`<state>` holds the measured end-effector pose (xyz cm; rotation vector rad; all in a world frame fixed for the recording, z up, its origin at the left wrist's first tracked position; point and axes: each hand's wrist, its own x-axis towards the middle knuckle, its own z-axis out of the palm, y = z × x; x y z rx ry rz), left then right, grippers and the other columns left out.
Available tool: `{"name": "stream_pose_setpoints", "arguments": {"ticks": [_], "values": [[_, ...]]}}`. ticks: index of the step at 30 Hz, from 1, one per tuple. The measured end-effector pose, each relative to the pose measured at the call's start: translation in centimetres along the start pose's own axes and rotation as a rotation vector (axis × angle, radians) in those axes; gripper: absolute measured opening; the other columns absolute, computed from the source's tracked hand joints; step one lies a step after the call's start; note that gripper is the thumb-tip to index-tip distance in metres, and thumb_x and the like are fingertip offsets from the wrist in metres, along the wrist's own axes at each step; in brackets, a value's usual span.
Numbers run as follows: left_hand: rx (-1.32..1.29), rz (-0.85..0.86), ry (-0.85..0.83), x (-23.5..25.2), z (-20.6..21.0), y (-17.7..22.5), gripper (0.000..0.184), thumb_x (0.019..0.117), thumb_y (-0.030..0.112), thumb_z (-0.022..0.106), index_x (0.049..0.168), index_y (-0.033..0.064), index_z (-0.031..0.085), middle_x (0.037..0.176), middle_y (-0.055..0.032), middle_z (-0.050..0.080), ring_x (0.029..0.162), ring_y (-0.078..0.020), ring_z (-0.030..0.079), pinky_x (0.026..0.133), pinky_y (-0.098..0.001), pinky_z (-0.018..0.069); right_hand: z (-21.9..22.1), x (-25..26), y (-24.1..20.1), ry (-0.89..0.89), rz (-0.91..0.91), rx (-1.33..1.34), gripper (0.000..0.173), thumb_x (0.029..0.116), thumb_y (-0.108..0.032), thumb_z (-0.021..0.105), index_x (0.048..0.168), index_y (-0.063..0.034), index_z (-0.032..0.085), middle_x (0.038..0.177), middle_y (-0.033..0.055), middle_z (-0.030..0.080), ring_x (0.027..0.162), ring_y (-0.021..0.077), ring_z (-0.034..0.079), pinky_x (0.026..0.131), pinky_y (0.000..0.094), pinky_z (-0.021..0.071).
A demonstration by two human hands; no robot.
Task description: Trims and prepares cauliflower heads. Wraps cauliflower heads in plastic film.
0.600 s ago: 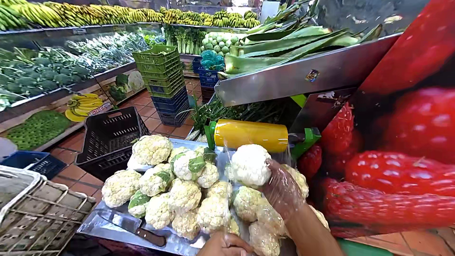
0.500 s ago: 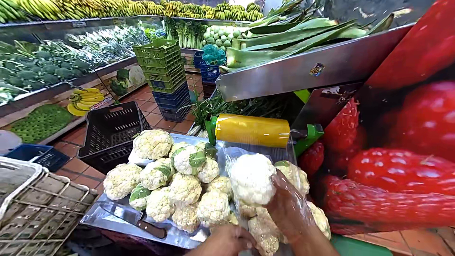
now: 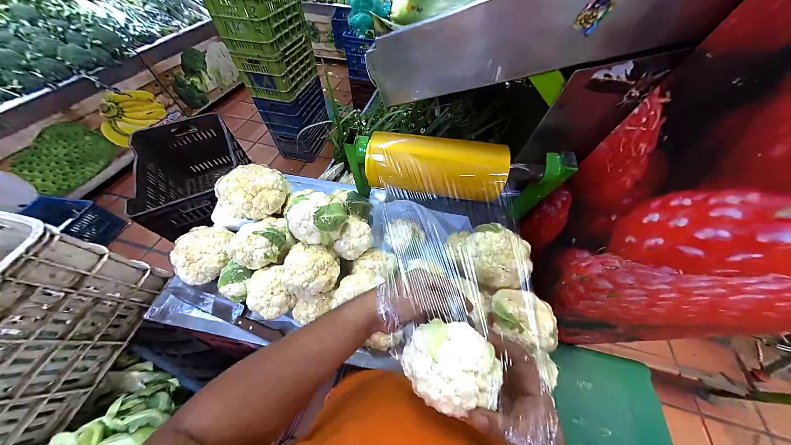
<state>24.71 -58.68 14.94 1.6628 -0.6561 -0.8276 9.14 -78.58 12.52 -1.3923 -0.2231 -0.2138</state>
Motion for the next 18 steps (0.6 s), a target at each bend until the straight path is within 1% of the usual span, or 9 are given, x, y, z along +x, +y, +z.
{"name": "stream_pose_setpoints", "arguments": {"ticks": [1,2,5,8,10,12,14,16,18], "values": [[-0.167,-0.143,0.036,-0.9,1.1,1.9,0.021,0.1004,0.003,0.054,0.118,-0.0077,0.059,0.102,-0.0111,0.063,0.093,-0.0103,0.060,0.086,-0.0268,0.0512,-0.3,-0.4,0.6,-0.014,0.001,0.008,0.072,0.0767,-0.030,0.089,0.141,-0.0224,0.057,0.135,-0.0080,0.064,0.122,0.0081,0.062,0.104,0.0303,0.0546],[-0.337,-0.180,0.060,-1.1,1.7,1.9,0.013,0.0992,0.008,0.057,0.110,0.0062,0.064,0.094,0.0015,0.069,0.088,-0.0031,0.066,0.082,-0.0225,0.0559,-0.7,-0.7,1.0,-0.023,0.002,0.008,0.073,0.0762,-0.029,0.090,0.141,-0.0208,0.057,0.136,-0.0059,0.064,0.122,0.0095,0.062,0.105,0.0314,0.0541],[-0.551,-0.097,-0.114,-2.0,1.7,-1.1,0.016,0.0970,0.029,0.059,0.095,0.0217,0.073,0.092,0.0106,0.074,0.088,-0.0015,0.069,0.083,-0.0256,0.0579,-1.2,-1.5,1.4,-0.059,0.020,-0.043,0.072,0.0742,-0.028,0.091,0.138,-0.0179,0.060,0.134,-0.0070,0.066,0.124,0.0066,0.060,0.108,0.0294,0.0509],[-0.360,0.072,-0.168,-4.0,1.7,-2.1,0.034,0.0995,0.037,0.060,0.118,0.0125,0.073,0.117,0.0069,0.072,0.107,-0.0012,0.066,0.096,-0.0273,0.0546,-1.4,-2.1,1.9,-0.180,0.030,-0.053,0.071,0.0744,-0.027,0.091,0.138,-0.0248,0.059,0.136,-0.0131,0.062,0.127,0.0023,0.056,0.109,0.0266,0.0491],[-0.237,0.192,-0.194,-5.3,1.7,-1.7,0.044,0.1025,0.040,0.056,0.126,0.0063,0.070,0.131,0.0006,0.068,0.119,-0.0026,0.062,0.104,-0.0288,0.0509,-1.6,-2.0,2.5,-0.242,0.022,-0.109,0.070,0.0729,-0.036,0.091,0.135,-0.0282,0.061,0.141,-0.0107,0.057,0.132,0.0038,0.052,0.111,0.0293,0.0473],[-0.159,0.306,-0.206,-6.4,1.8,-1.2,0.047,0.1050,0.041,0.053,0.123,0.0016,0.070,0.128,-0.0045,0.069,0.119,-0.0047,0.062,0.104,-0.0294,0.0509,-2.7,-1.4,1.9,-0.354,0.041,-0.173,0.066,0.0757,-0.040,0.089,0.135,-0.0305,0.061,0.149,-0.0069,0.050,0.138,0.0067,0.046,0.116,0.0338,0.0435],[-0.057,0.372,-0.208,-7.5,1.7,-0.9,0.051,0.1061,0.042,0.050,0.120,-0.0020,0.070,0.125,-0.0112,0.070,0.118,-0.0112,0.065,0.104,-0.0335,0.0524,-5.4,0.5,-0.6,-0.533,0.081,-0.298,0.052,0.0844,-0.037,0.084,0.132,-0.0226,0.067,0.149,0.0020,0.052,0.137,0.0123,0.049,0.115,0.0371,0.0463],[0.015,0.411,-0.224,-8.6,1.6,-0.5,0.052,0.1070,0.041,0.048,0.123,-0.0032,0.069,0.127,-0.0154,0.069,0.121,-0.0178,0.065,0.106,-0.0382,0.0516,-8.1,4.2,-5.8,-0.683,0.057,-0.621,0.038,0.0945,-0.032,0.073,0.129,-0.0165,0.068,0.136,0.0081,0.064,0.126,0.0176,0.061,0.106,0.0413,0.0530],[0.051,0.439,-0.235,-9.3,1.7,0.1,0.047,0.1069,0.036,0.048,0.123,-0.0039,0.068,0.126,-0.0163,0.069,0.123,-0.0201,0.063,0.109,-0.0399,0.0486,-8.3,8.5,-11.2,-0.638,-0.065,-1.038,0.040,0.0989,-0.034,0.066,0.132,-0.0117,0.065,0.121,0.0104,0.070,0.108,0.0215,0.069,0.092,0.0462,0.0590]]}}
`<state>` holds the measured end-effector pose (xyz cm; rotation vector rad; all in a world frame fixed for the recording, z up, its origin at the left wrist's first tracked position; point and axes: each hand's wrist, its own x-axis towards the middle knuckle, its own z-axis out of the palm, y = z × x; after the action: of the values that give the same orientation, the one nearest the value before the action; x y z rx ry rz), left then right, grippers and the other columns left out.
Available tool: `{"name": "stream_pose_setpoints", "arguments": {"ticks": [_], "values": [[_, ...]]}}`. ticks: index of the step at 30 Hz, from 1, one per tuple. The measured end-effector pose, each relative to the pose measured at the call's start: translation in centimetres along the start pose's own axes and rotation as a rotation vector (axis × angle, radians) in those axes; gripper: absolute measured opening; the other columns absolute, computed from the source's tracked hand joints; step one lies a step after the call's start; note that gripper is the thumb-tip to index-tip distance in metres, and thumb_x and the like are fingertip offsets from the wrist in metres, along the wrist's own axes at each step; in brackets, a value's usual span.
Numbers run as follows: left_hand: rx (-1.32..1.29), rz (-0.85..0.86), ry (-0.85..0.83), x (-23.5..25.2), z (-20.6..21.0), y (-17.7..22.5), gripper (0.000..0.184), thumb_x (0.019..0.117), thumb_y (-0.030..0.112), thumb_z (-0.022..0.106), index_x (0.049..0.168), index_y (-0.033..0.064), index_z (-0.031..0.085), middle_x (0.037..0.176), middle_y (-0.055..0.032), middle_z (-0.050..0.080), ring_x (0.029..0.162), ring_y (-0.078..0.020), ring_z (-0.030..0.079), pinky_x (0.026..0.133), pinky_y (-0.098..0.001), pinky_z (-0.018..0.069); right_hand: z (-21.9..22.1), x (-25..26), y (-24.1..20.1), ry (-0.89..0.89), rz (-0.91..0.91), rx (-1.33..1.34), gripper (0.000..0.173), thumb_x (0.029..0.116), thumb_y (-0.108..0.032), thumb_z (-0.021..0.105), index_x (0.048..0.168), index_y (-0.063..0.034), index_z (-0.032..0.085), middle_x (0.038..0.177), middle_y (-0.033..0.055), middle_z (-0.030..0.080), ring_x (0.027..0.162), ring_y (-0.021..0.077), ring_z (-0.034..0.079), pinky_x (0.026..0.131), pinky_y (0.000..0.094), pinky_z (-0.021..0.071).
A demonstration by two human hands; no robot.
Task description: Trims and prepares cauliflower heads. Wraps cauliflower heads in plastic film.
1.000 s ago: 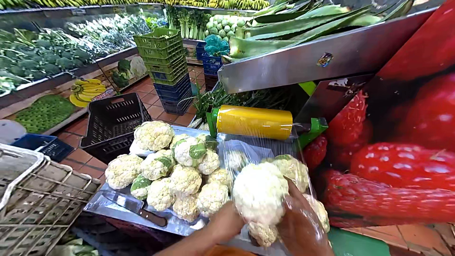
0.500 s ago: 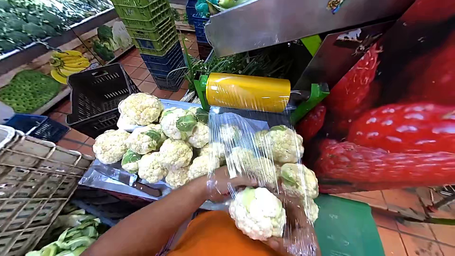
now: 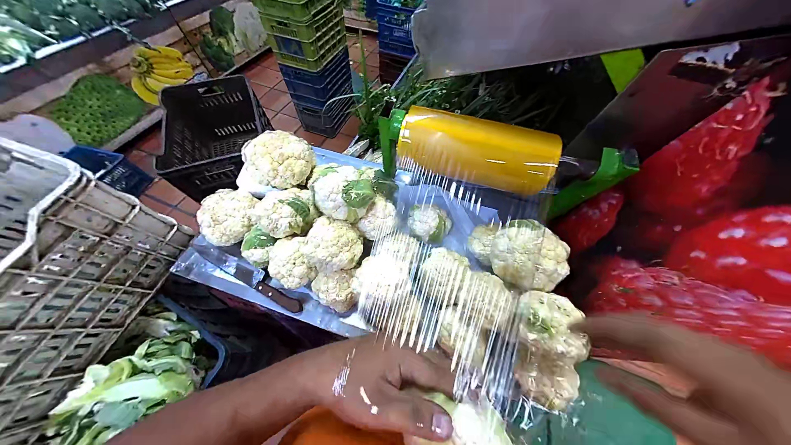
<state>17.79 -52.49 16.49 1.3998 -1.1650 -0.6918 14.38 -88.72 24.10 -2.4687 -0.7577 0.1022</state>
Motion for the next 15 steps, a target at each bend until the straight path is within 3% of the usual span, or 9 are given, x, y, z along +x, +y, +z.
{"name": "stream_pose_setpoints", "arguments": {"ticks": [1,3,5,7,8,9,11,13,15], "values": [[0.013,0.016,-0.006,0.0,0.1,0.3,0.046,0.1067,0.034,0.048,0.122,-0.0044,0.068,0.125,-0.0167,0.069,0.123,-0.0212,0.063,0.111,-0.0417,0.0462,-2.1,1.8,-1.5,0.083,0.015,-0.166,0.048,0.0970,-0.036,0.067,0.135,-0.0077,0.061,0.120,0.0140,0.069,0.106,0.0258,0.069,0.089,0.0498,0.0581],[0.045,0.032,-0.016,0.2,0.2,0.7,0.045,0.1067,0.032,0.049,0.121,-0.0044,0.069,0.124,-0.0166,0.070,0.124,-0.0224,0.062,0.113,-0.0428,0.0438,-3.2,6.5,-4.2,0.246,-0.081,-0.366,0.078,0.0871,-0.049,0.073,0.147,-0.0068,0.048,0.137,0.0183,0.059,0.121,0.0326,0.061,0.098,0.0544,0.0523],[0.087,0.026,-0.020,0.1,0.3,1.1,0.044,0.1068,0.033,0.049,0.122,-0.0040,0.069,0.125,-0.0166,0.069,0.125,-0.0235,0.062,0.111,-0.0415,0.0462,-1.2,11.7,-6.4,0.173,-0.261,-0.431,0.107,0.0707,-0.064,0.080,0.158,-0.0176,0.038,0.156,0.0186,0.042,0.141,0.0395,0.042,0.111,0.0602,0.0396],[0.130,0.017,-0.025,-0.4,0.4,1.4,0.043,0.1072,0.032,0.049,0.121,-0.0031,0.069,0.127,-0.0157,0.069,0.126,-0.0231,0.061,0.111,-0.0412,0.0462,3.3,16.1,-6.1,-0.033,-0.365,-0.483,0.122,0.0573,-0.070,0.087,0.160,-0.0285,0.035,0.166,0.0171,0.028,0.151,0.0429,0.027,0.116,0.0677,0.0289],[0.166,-0.007,-0.028,-0.9,0.4,1.6,0.042,0.1072,0.032,0.049,0.122,-0.0012,0.070,0.129,-0.0144,0.068,0.128,-0.0224,0.061,0.111,-0.0411,0.0465,5.7,17.8,-4.7,-0.133,-0.372,-0.490,0.123,0.0580,-0.065,0.090,0.161,-0.0294,0.033,0.169,0.0164,0.022,0.154,0.0432,0.021,0.117,0.0704,0.0240],[0.198,-0.015,-0.026,-1.3,0.5,1.6,0.041,0.1069,0.032,0.050,0.121,0.0004,0.071,0.129,-0.0132,0.069,0.126,-0.0211,0.062,0.109,-0.0405,0.0485,7.6,19.2,-2.8,-0.188,-0.372,-0.483,0.115,0.0645,-0.048,0.093,0.161,-0.0276,0.034,0.169,0.0177,0.021,0.154,0.0446,0.019,0.116,0.0725,0.0212],[0.258,0.028,-0.018,-1.9,0.5,1.9,0.037,0.1064,0.032,0.052,0.120,0.0039,0.072,0.121,-0.0113,0.072,0.114,-0.0187,0.068,0.100,-0.0384,0.0537,9.2,21.8,1.6,-0.054,-0.475,-0.581,0.081,0.0830,-0.006,0.074,0.156,-0.0237,0.044,0.164,0.0187,0.032,0.151,0.0440,0.029,0.115,0.0712,0.0256],[0.295,0.040,-0.019,-2.5,0.6,2.4,0.036,0.1048,0.034,0.054,0.118,0.0071,0.073,0.113,-0.0107,0.074,0.102,-0.0196,0.071,0.090,-0.0399,0.0551,9.0,24.6,5.0,0.073,-0.462,-0.670,0.071,0.0901,0.005,0.061,0.153,-0.0243,0.048,0.160,0.0182,0.041,0.147,0.0418,0.038,0.115,0.0691,0.0289],[0.314,0.027,-0.046,-3.6,0.8,2.0,0.039,0.1048,0.038,0.055,0.122,0.0080,0.073,0.124,-0.0108,0.071,0.118,-0.0236,0.066,0.105,-0.0441,0.0496,7.7,27.4,6.6,0.096,-0.379,-0.725,0.069,0.0921,0.004,0.057,0.154,-0.0224,0.046,0.160,0.0197,0.039,0.148,0.0442,0.036,0.114,0.0720,0.0272]]}}
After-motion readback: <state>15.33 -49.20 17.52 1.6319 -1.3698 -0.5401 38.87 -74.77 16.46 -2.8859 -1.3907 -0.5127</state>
